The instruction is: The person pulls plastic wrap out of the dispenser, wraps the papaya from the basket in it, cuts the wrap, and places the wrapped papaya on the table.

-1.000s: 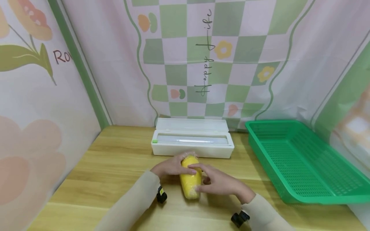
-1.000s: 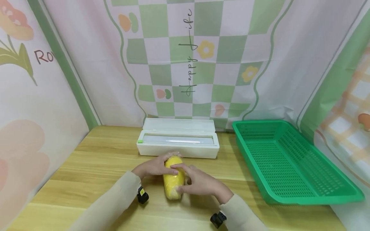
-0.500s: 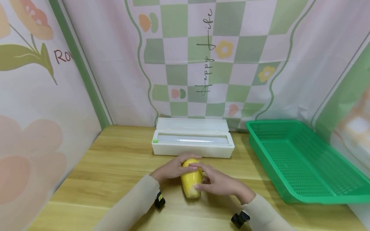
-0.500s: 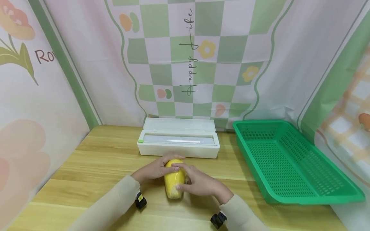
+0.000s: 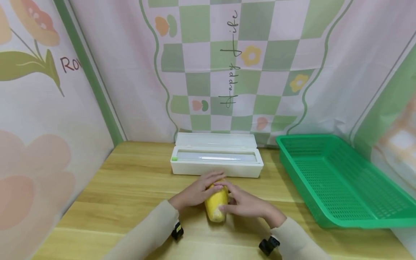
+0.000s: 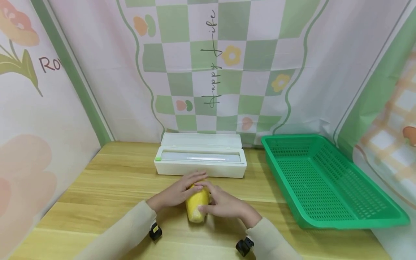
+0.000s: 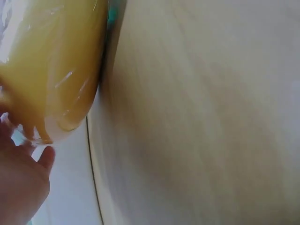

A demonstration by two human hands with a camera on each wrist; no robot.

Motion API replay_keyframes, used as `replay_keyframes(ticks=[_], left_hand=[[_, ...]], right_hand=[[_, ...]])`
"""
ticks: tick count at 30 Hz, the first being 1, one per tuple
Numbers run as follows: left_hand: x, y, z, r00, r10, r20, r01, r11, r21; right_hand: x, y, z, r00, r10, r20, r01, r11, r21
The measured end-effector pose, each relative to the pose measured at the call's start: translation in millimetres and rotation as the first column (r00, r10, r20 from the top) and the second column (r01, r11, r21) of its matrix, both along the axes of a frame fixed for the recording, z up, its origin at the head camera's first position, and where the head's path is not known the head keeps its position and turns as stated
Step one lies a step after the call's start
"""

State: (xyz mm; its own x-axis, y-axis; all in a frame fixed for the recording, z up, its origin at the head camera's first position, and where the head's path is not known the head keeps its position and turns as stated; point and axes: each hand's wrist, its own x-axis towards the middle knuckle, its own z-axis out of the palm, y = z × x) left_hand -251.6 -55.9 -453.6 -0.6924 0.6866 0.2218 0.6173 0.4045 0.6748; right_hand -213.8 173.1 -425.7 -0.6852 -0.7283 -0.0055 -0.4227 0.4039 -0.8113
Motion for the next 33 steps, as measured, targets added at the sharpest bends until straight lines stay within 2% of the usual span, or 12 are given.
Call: replay_keyframes(ticks=[3,8,11,15,17,20,23,25,29,33], left_hand=[[4.1,-1.9,1.5,1.0,0.001,-0.013,-0.001,0.999,-0.039],[10.1,-4.9,8.7,0.999,-0.027,0.018,0.029,0.994,-0.109],[11.4,-5.7,10.7,0.999,-0.041,0.01,0.042,0.991,-0.124],[11.9,-6.0,9.3,1.0,-0.021,-0.008,0.02,0.992,-0.123],[12.5,-6.2,8.7,1.0,-0.003,-0.013,0.002,0.992,-0.123],[14.2,-7.7,9.2,0.999,0.029,-0.012,-0.031,0.991,-0.128],[16.0,-10.3,11.6,0.999,0.051,-0.006,-0.051,0.991,-0.126],[16.7,-12.4,12.7,0.998,0.058,-0.004,-0.058,0.991,-0.12],[16.9,-14.8,12.3,0.999,0.051,-0.005,-0.051,0.993,-0.106],[16.7,-15.7,10.9,0.999,0.045,0.012,-0.044,0.996,-0.08]], right_hand=[[1.4,-1.9,1.6,1.0,-0.004,-0.003,0.004,1.0,0.006],[1.8,-2.7,4.5,1.0,-0.009,-0.023,0.009,1.0,0.022],[1.1,-2.0,5.1,1.0,0.002,-0.028,-0.002,1.0,0.011],[0.1,0.4,5.5,1.0,0.001,-0.028,0.0,1.0,0.019],[0.0,2.6,6.3,1.0,-0.025,-0.011,0.025,0.999,0.036],[-0.5,7.5,6.6,0.993,-0.102,0.063,0.1,0.994,0.04],[-2.0,13.7,5.7,0.964,-0.19,0.188,0.19,0.982,0.017],[-3.4,16.2,3.9,0.943,-0.222,0.247,0.227,0.974,0.009],[-5.1,14.3,-0.3,0.922,-0.242,0.301,0.243,0.969,0.034],[-9.6,5.2,-6.5,0.924,-0.231,0.306,0.227,0.973,0.049]])
